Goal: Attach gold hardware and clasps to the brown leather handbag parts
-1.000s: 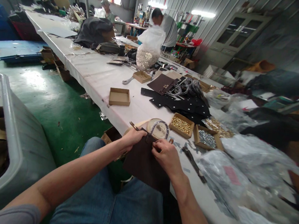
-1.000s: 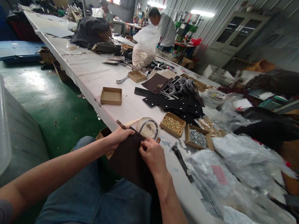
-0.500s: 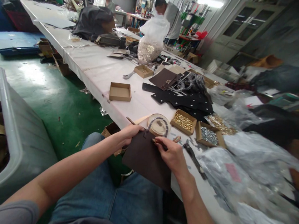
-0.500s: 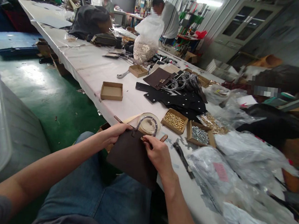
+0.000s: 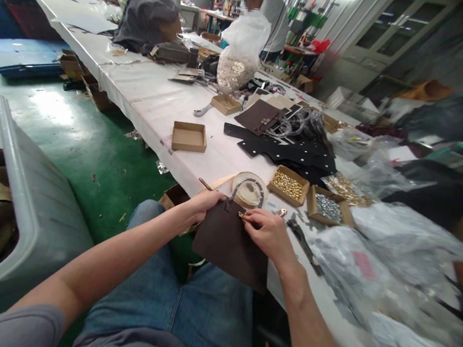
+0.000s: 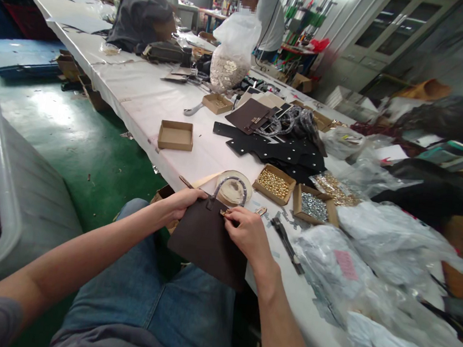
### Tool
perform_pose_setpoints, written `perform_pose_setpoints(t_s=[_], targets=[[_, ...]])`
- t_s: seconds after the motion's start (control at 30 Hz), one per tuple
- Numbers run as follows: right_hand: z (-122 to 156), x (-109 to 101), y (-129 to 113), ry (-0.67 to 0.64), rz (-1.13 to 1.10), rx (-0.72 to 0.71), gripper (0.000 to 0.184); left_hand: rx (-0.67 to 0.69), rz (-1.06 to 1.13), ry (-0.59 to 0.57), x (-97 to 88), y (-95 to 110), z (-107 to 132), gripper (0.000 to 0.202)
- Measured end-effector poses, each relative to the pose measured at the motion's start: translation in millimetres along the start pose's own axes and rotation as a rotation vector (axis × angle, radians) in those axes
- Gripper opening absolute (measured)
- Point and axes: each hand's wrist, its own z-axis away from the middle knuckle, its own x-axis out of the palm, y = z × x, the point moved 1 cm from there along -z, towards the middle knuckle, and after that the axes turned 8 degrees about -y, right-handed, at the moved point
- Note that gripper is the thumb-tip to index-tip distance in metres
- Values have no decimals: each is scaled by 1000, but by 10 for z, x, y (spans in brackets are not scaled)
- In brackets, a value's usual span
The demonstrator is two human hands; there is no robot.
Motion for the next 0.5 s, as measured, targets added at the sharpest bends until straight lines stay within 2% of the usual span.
perform_pose_setpoints(t_s=[0.23,0.5], targets=[[-42,8,-2,-48,12,10,23,-87,-27,79,6,-25,-19,1],[58,108,-100,-38,194,53,21,-100,31,6,-59,-75,-33,12]])
